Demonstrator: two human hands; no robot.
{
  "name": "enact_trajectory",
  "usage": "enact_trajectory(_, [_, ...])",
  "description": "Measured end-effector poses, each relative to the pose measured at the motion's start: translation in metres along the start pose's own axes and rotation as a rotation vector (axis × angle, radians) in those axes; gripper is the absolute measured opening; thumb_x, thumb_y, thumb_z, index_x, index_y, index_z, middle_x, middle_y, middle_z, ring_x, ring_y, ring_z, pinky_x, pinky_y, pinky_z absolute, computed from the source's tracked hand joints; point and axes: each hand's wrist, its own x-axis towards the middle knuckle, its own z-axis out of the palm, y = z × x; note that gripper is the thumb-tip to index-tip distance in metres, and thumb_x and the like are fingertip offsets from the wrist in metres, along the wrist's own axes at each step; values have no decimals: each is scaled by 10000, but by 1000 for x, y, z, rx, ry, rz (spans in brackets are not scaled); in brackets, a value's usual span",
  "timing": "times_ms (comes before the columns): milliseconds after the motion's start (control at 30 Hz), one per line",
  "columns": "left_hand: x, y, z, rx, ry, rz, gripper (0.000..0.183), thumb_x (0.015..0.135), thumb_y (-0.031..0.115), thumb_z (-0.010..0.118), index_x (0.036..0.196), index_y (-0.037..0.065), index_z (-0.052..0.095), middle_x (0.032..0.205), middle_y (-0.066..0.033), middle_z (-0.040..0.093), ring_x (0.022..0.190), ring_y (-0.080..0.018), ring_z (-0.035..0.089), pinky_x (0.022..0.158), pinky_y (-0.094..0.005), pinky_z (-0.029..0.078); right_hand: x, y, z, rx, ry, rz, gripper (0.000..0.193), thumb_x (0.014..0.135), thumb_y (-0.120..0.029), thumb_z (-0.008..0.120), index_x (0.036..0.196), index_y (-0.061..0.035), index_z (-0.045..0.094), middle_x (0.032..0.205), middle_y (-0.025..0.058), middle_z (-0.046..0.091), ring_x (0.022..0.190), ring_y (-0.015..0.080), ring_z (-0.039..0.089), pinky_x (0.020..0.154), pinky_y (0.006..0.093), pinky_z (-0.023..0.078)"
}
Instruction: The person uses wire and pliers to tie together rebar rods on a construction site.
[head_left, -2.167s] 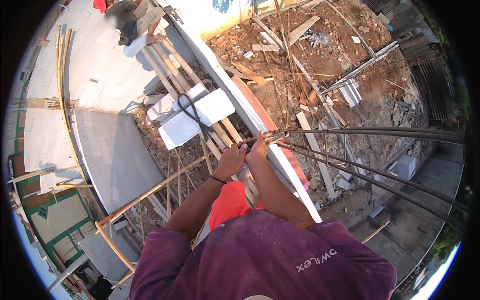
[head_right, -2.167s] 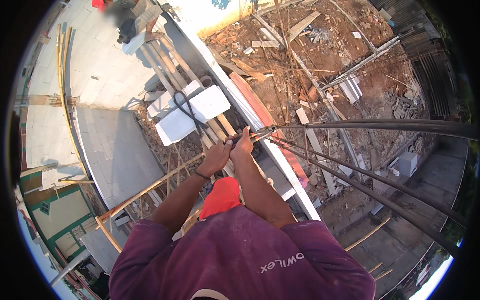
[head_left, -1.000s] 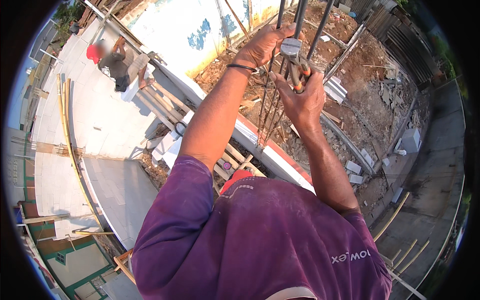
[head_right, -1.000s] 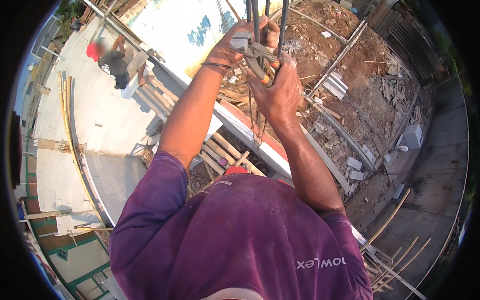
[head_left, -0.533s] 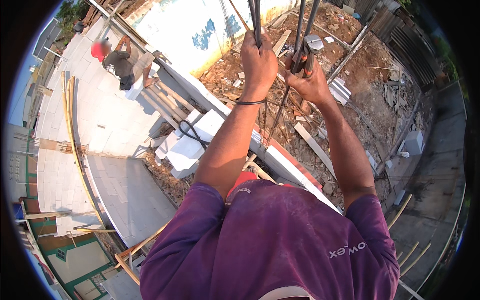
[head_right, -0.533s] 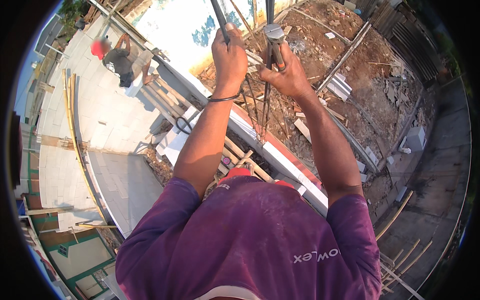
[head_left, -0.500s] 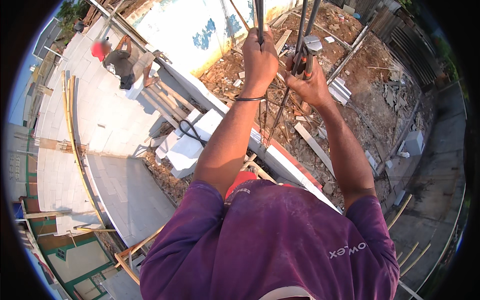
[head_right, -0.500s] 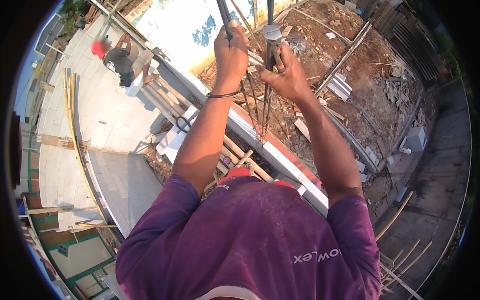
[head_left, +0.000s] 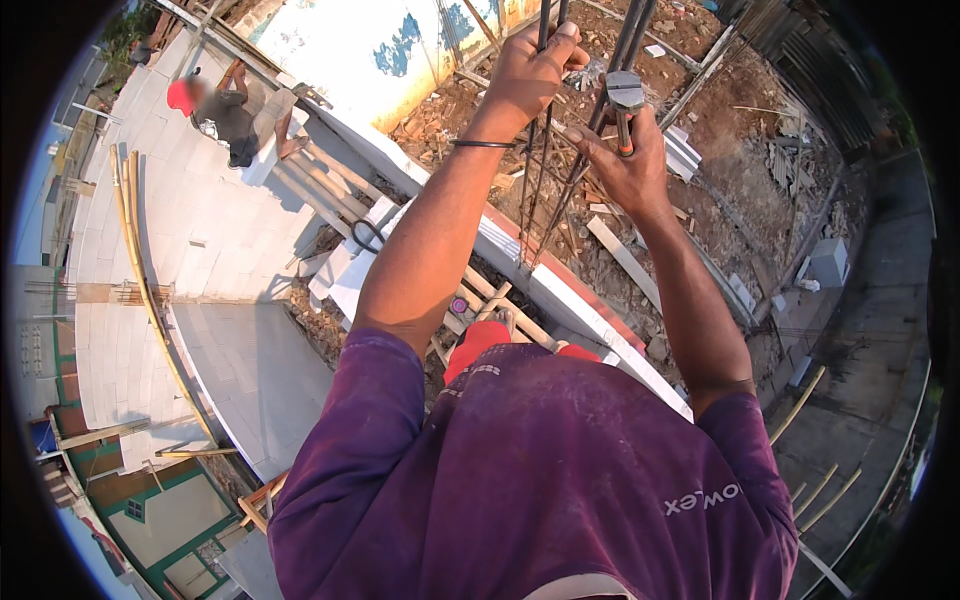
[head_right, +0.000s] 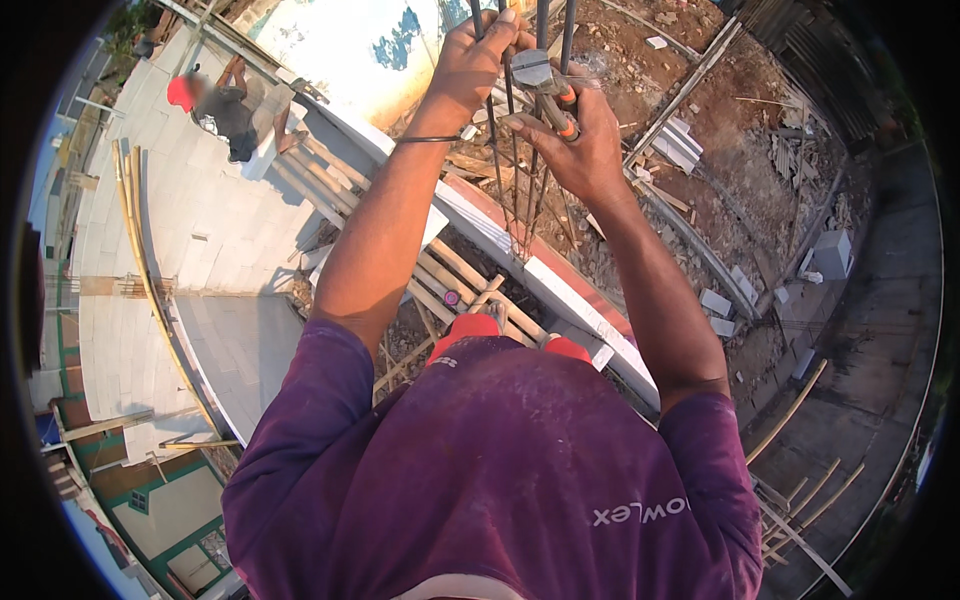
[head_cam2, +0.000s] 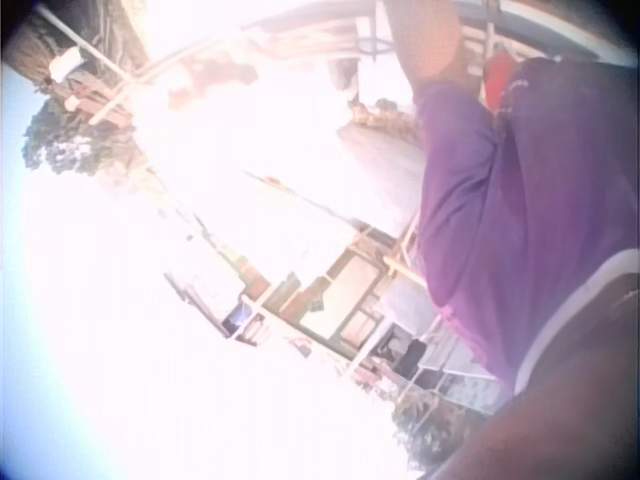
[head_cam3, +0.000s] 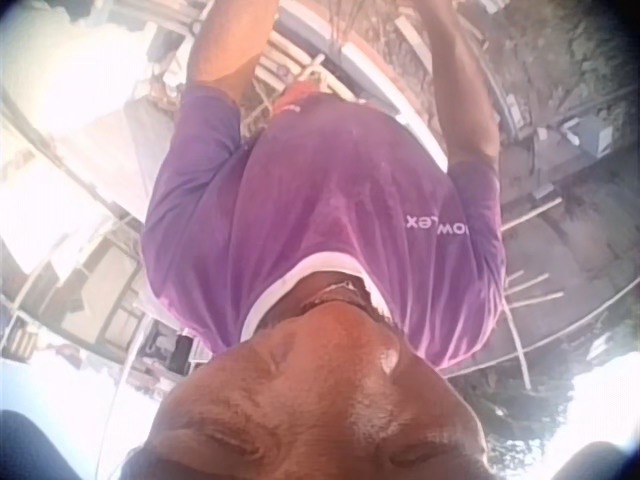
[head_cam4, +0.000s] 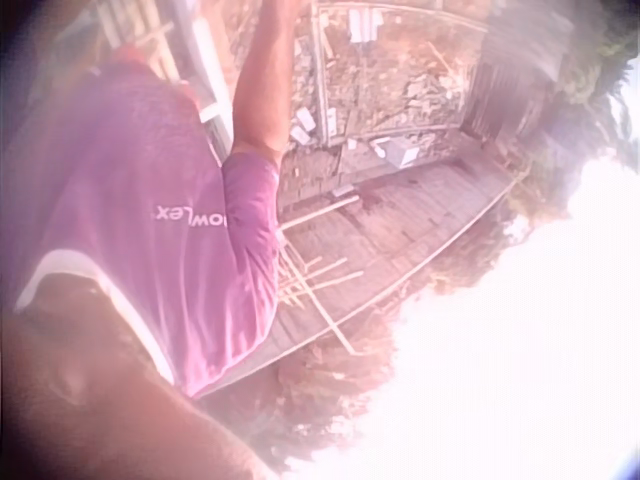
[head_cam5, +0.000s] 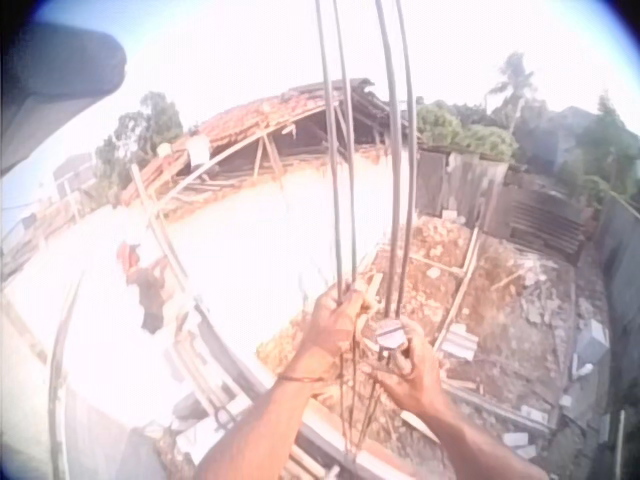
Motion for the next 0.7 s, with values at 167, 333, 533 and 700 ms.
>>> enact_trajectory(167, [-11, -10, -7, 100, -45, 43, 252, 1006, 300, 622, 1007, 57, 690, 911, -33, 717, 877, -129, 672, 821, -349, 535, -36, 25, -17, 140, 100, 82, 606, 804, -393, 842, 1201, -35, 558, 1172, 157, 648, 1106, 264, 631, 906, 396, 524])
enact_trajectory(333, [-29, -11, -9, 53, -72, -127, 265, 1009, 254, 604, 1110, 11, 626, 901, -38, 703, 879, -126, 664, 801, -307, 522, -130, 64, -51, -2, 91, 447, 391, 906, -349, 743, 976, -37, 517, 870, 116, 648, 740, 205, 603, 713, 370, 517])
enact_trajectory(533, [-52, -21, -19, 276, 42, -164, 376, 1042, 388, 534, 1045, 29, 645, 880, -38, 674, 802, -116, 605, 745, -287, 476, -320, 113, -76, -323, -35, 947, 431, 933, -415, 679, 920, -17, 514, 679, 147, 580, 632, 274, 584, 638, 419, 475])
enact_trajectory(700, [-81, 6, -2, 376, 120, -94, 353, 1077, 327, 472, 985, 23, 626, 825, -11, 615, 729, -98, 515, 663, -289, 440, -460, 107, -109, -449, -82, 1354, 532, 911, -510, 644, 891, 6, 519, 791, 223, 637, 788, 416, 642, 734, 510, 469])
